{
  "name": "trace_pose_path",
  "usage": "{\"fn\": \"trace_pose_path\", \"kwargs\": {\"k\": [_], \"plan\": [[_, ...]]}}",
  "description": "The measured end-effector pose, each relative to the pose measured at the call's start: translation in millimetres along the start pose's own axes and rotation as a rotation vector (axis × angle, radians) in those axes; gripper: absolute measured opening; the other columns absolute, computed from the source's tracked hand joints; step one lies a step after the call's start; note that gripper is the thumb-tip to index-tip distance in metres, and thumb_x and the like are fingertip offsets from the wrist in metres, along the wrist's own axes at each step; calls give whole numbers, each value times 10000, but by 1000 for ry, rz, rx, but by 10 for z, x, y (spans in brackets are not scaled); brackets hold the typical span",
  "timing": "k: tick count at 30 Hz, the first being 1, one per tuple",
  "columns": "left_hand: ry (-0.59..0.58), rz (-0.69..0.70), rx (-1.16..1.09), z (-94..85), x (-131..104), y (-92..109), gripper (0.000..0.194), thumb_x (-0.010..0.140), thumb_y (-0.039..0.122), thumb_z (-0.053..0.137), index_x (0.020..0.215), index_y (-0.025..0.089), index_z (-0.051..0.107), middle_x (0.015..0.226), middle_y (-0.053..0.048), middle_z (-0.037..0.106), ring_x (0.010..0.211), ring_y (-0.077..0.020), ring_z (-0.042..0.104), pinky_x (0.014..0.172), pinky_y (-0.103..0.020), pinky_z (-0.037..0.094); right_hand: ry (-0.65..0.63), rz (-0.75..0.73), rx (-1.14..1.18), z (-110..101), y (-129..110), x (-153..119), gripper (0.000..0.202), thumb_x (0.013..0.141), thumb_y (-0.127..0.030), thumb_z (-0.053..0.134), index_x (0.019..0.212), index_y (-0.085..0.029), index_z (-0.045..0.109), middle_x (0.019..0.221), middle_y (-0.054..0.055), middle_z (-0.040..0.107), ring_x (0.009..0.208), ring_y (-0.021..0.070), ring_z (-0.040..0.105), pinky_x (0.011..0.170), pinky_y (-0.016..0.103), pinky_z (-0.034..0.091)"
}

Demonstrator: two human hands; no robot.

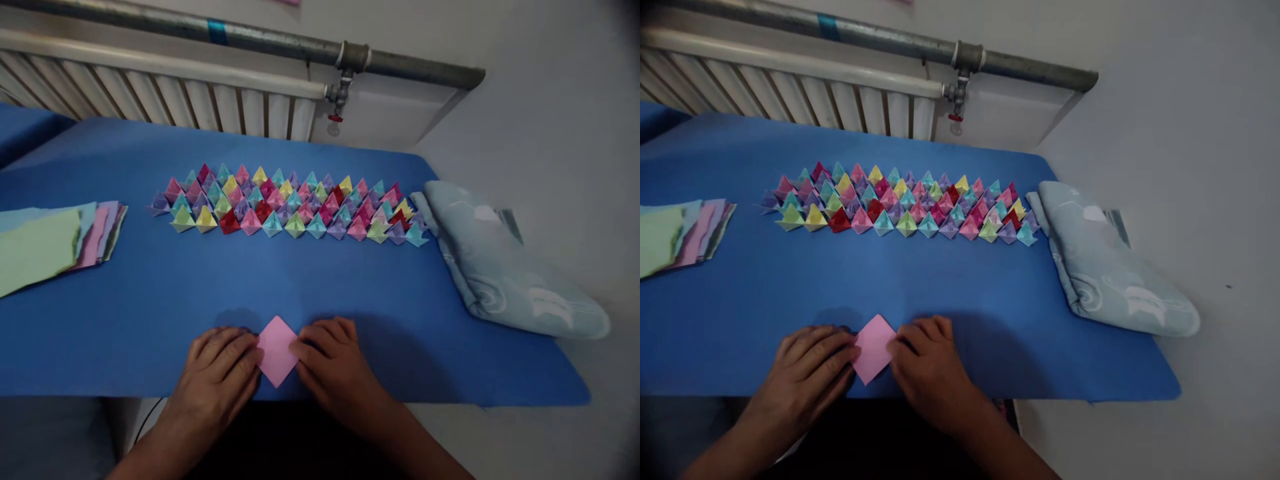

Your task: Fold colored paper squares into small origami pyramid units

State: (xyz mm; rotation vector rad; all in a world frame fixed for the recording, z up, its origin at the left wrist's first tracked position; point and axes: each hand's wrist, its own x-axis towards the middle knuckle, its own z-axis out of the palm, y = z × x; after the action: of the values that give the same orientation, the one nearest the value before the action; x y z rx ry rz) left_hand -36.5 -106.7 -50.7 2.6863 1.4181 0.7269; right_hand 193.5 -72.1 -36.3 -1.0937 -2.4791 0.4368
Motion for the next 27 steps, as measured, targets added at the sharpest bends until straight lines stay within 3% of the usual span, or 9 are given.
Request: {"fn": "trace_pose_path", "kwargs": {"k": [9, 16, 27], "plan": [[19, -150, -89, 10, 53, -28, 166, 913, 237, 529, 1005, 226, 667, 897, -38, 682, 878, -223, 585, 806, -378, 388, 59, 152, 165, 22, -5, 13, 117, 914, -179, 540, 916, -214, 651, 922, 27, 658, 873, 171, 558, 807, 351, 339], [-103, -353, -166, 9, 122, -5, 239, 937, 366, 472, 873, 241, 665, 830, -27, 663, 811, -220, 560, 765, -385, 323, 83, 296, 157, 52, -40, 80, 68, 869, -188, 599, 829, -200, 653, 1060, 54, 650, 975, 200, 572, 843, 372, 382], [-219, -447, -125, -49, 252, 3, 343, 939, 382, 413, 744, 220, 644, 764, -21, 642, 740, -212, 534, 737, -374, 298, 112, 360, 179, 68, -78, 114, 130, 880, -205, 568, 756, -194, 608, 1088, 68, 637, 1022, 219, 565, 862, 398, 369]]}}
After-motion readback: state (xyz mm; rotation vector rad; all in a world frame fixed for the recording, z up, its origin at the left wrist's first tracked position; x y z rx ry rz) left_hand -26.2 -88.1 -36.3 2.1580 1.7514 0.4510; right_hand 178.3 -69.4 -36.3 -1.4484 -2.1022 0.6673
